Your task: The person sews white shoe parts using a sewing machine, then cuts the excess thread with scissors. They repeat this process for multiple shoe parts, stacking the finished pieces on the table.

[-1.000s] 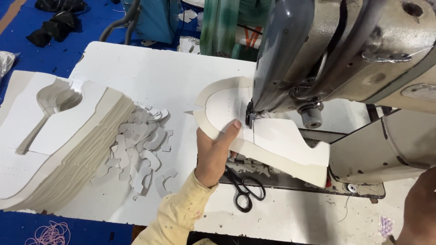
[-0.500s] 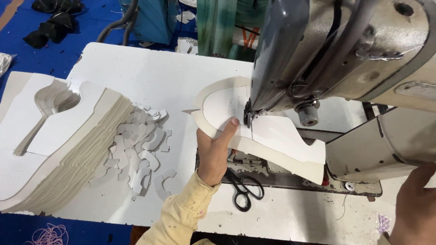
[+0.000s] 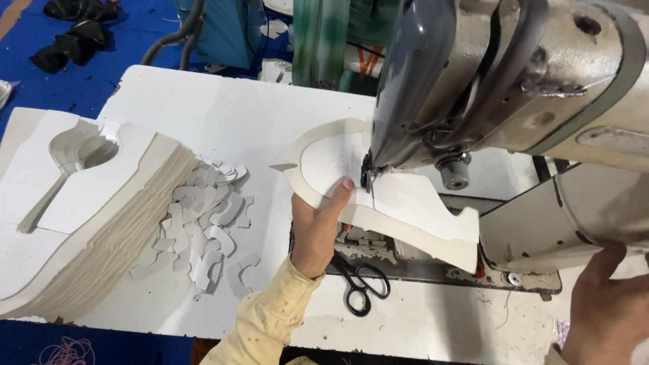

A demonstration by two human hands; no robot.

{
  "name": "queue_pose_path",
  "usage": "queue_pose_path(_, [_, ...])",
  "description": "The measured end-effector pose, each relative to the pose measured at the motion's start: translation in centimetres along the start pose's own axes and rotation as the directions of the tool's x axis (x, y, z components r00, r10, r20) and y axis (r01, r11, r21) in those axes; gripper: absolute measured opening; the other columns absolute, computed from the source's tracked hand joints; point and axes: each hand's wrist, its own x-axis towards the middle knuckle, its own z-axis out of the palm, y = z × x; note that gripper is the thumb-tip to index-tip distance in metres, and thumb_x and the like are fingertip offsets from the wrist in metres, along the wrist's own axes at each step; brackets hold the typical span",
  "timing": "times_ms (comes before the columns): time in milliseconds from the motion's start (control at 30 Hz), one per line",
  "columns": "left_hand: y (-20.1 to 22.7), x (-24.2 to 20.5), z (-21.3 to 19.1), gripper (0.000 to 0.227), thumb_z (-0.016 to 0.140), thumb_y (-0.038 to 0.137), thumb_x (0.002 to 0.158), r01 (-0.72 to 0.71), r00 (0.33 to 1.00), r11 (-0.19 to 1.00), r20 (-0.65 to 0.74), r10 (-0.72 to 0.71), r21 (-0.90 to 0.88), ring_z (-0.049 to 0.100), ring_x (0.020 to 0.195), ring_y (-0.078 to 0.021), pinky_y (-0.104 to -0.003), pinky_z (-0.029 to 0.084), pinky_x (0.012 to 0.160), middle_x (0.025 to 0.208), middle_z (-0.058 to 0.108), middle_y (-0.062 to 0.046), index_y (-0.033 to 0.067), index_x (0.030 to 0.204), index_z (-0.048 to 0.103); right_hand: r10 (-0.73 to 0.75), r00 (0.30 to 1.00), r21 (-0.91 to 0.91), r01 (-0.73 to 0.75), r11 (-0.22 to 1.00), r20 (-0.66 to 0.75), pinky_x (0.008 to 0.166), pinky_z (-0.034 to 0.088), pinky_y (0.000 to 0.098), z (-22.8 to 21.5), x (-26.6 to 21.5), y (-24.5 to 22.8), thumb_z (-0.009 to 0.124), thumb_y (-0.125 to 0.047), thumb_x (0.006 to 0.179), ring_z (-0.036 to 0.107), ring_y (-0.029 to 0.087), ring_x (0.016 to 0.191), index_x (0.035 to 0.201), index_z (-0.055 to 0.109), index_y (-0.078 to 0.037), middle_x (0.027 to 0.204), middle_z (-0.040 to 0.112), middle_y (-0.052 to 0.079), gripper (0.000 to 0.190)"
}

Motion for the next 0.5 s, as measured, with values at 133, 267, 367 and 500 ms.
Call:
queue_pose_path(133, [-0.3, -0.3, -0.3, 0.028, 0.070, 0.027, 0.095, 0.015, 1.000, 1.000, -0.012, -0.015, -0.010, 0.061, 0.063, -0.0069, -0.025, 0.044, 0.045, 0.086, 0.068, 0.000, 0.0018, 0.107, 0.066, -0.008, 1.000, 0.023, 0.008, 1.000, -0.010, 0.077, 0.055, 0.0390, -0.2, -0.2, -0.4, 0.062, -0.003, 0.108, 0.066, 0.038, 0.084, 0.115, 0.059, 0.013, 0.102, 0.068, 0.023, 0.018])
queue_pose_path(267, [-0.5, -0.1, -0.4, 0.031, 0.071, 0.030, 0.095, 0.020, 0.999, 0.999, -0.027, -0.019, 0.049, 0.057, 0.061, -0.0064, -0.024, 0.043, 0.046, 0.082, 0.066, -0.001, 0.0014, 0.107, 0.067, -0.035, 0.999, 0.065, 0.037, 0.997, -0.021, 0.082, 0.055, 0.0395, -0.4, 0.4, -1.0, 0.062, -0.001, 0.110, 0.066, 0.038, 0.088, 0.118, 0.058, 0.013, 0.106, 0.067, 0.024, 0.017])
queue_pose_path(367, [-0.7, -0.2, -0.5, 0.032, 0.071, 0.031, 0.095, 0.016, 1.000, 0.999, -0.021, -0.015, 0.049, 0.057, 0.061, -0.0063, -0.024, 0.043, 0.047, 0.082, 0.067, -0.001, 0.0016, 0.107, 0.067, -0.042, 0.998, 0.074, 0.044, 0.996, -0.038, 0.086, 0.055, 0.0395, -0.6, 0.4, -1.7, 0.062, 0.001, 0.107, 0.065, 0.038, 0.090, 0.118, 0.057, 0.013, 0.108, 0.066, 0.024, 0.017])
queue_pose_path(500, [-0.6, -0.3, -0.5, 0.033, 0.071, 0.032, 0.096, -0.002, 1.000, 0.998, -0.009, 0.003, 0.070, 0.057, 0.062, -0.0064, -0.024, 0.043, 0.048, 0.082, 0.067, -0.001, 0.0013, 0.108, 0.068, -0.059, 0.996, 0.111, 0.067, 0.992, -0.073, 0.097, 0.054, 0.0371, 1.9, -2.2, 1.0, 0.058, 0.005, 0.102, 0.062, 0.035, 0.101, 0.123, 0.050, 0.013, 0.116, 0.061, 0.024, 0.023])
